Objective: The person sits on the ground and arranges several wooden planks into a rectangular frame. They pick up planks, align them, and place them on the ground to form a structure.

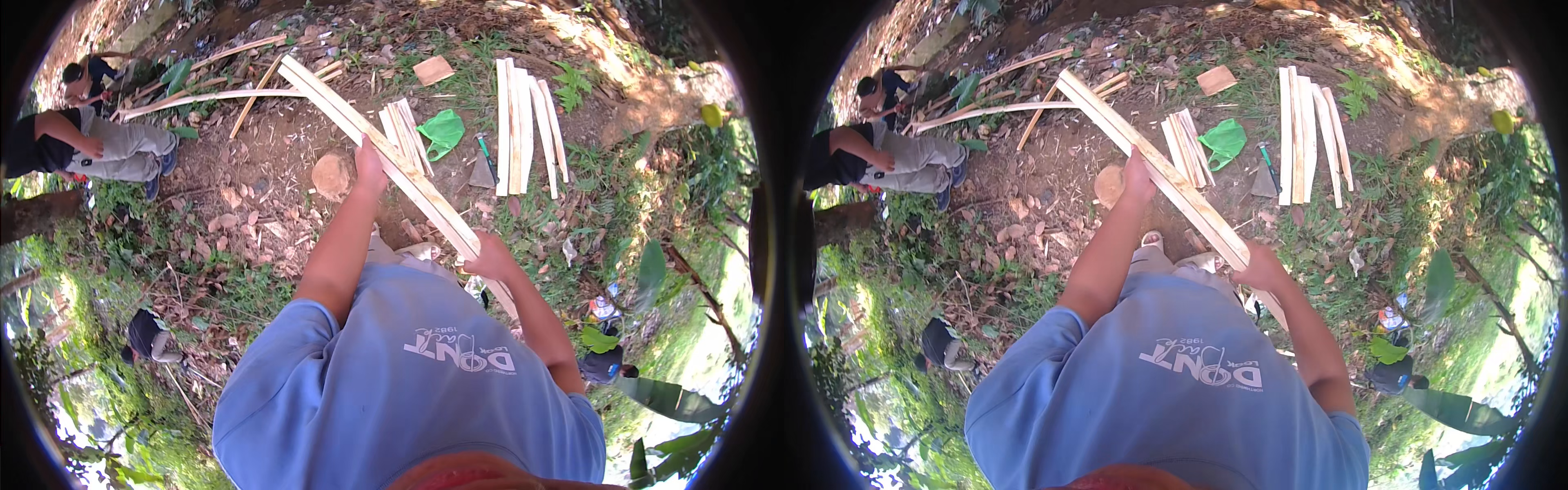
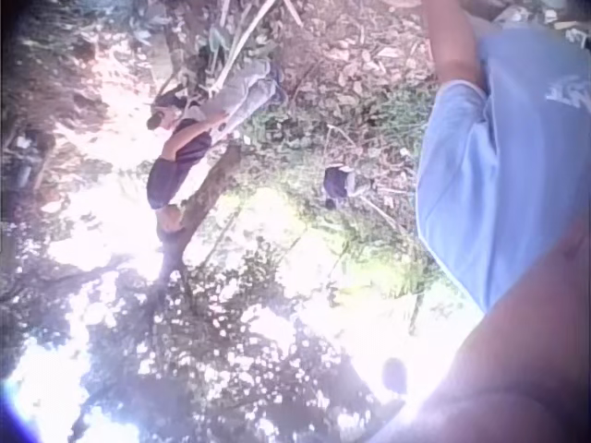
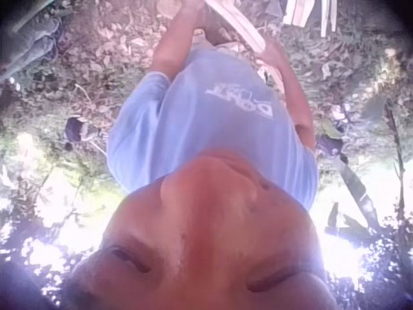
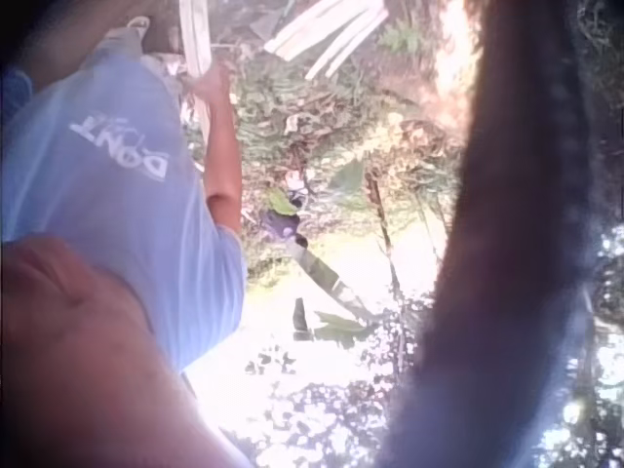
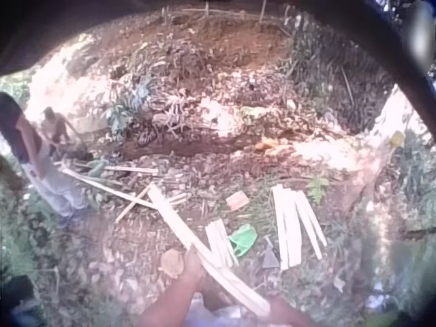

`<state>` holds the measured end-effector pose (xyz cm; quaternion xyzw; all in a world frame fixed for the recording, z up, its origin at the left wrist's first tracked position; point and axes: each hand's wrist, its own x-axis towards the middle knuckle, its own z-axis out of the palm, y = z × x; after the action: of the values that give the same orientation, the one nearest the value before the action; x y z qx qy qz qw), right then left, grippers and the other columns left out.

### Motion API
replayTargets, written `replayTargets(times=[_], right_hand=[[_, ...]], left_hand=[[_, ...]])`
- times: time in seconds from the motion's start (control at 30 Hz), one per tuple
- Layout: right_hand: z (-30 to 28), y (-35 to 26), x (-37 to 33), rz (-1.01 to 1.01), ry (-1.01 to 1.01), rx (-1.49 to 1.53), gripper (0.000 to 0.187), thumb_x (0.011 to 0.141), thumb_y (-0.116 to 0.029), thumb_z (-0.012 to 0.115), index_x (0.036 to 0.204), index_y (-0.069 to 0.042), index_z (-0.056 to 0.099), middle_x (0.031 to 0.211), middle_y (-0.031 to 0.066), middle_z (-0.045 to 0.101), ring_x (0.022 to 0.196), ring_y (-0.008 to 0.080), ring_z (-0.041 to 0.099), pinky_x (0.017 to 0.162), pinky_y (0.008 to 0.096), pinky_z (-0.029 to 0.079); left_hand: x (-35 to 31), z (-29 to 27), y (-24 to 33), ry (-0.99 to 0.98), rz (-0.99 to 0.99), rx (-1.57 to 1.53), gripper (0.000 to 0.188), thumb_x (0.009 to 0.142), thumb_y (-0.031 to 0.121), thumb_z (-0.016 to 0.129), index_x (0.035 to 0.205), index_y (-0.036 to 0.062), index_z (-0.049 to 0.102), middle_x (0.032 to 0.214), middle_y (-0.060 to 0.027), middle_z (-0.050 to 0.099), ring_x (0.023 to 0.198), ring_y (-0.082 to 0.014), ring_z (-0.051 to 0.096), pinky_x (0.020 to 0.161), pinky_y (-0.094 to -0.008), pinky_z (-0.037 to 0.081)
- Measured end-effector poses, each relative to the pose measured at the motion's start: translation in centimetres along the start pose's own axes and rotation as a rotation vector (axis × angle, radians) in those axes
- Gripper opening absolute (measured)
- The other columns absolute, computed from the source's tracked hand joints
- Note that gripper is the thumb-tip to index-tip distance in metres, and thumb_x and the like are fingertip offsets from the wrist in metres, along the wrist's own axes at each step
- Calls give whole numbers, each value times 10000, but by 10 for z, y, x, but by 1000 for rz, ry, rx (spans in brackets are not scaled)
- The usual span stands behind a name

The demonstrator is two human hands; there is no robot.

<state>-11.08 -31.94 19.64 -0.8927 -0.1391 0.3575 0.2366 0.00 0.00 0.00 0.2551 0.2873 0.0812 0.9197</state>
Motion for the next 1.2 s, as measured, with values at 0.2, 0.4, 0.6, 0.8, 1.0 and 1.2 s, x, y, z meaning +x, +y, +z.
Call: replayTargets(times=[0.2, 0.4, 0.6, 0.8, 1.0, 1.2], right_hand=[[35, -53, 43, -63, -15, -16, 728, 682, -351, 850, 1244, 47, 613, 1022, 287, 708, 946, 435, 702, 855, 462, 555], [42, -82, 47, 58, 7, -86, 695, 826, -541, 808, 1198, 12, 612, 1016, 289, 695, 971, 443, 692, 848, 489, 536], [60, -67, 76, -39, 31, 154, 623, 882, -522, 771, 1131, 31, 629, 922, 207, 715, 812, 343, 715, 848, 472, 537], [1, -54, 68, -74, 148, 80, 443, 943, -343, 761, 1125, 37, 627, 886, 151, 741, 601, 202, 678, 619, 344, 568], [-41, -62, 13, 226, 161, 281, 355, 968, -295, 738, 1049, 35, 633, 760, 95, 682, 534, 143, 583, 509, 314, 507], [-4, -32, 0, 392, 155, 436, 352, 992, -331, 703, 1010, 13, 629, 587, 46, 573, 454, 153, 587, 441, 306, 451]], left_hand=[[8, -41, 67, 270, 65, 84, 485, 1106, 434, 421, 1300, -10, 407, 1144, -201, 588, 822, -368, 709, 719, -499, 623], [-7, -51, 88, 277, 84, -65, 565, 1122, 460, 307, 1399, -25, 394, 1211, -207, 588, 901, -400, 702, 800, -520, 606], [23, -75, 143, 168, 229, 83, 556, 1128, 443, 255, 1392, -13, 432, 1353, -225, 552, 1236, -416, 572, 1015, -529, 541], [37, -89, 225, 189, 389, -50, 487, 1125, 429, 267, 1250, -15, 425, 1122, -220, 568, 1067, -419, 646, 910, -600, 593], [21, -60, 321, 359, 608, 169, 480, 1130, 404, 282, 1184, -52, 422, 1122, -229, 523, 1028, -416, 673, 915, -563, 594], [-15, -39, 392, 256, 966, 574, 354, 1119, 288, 450, 1210, -49, 508, 1075, -184, 703, 1044, -258, 718, 842, -348, 590]])
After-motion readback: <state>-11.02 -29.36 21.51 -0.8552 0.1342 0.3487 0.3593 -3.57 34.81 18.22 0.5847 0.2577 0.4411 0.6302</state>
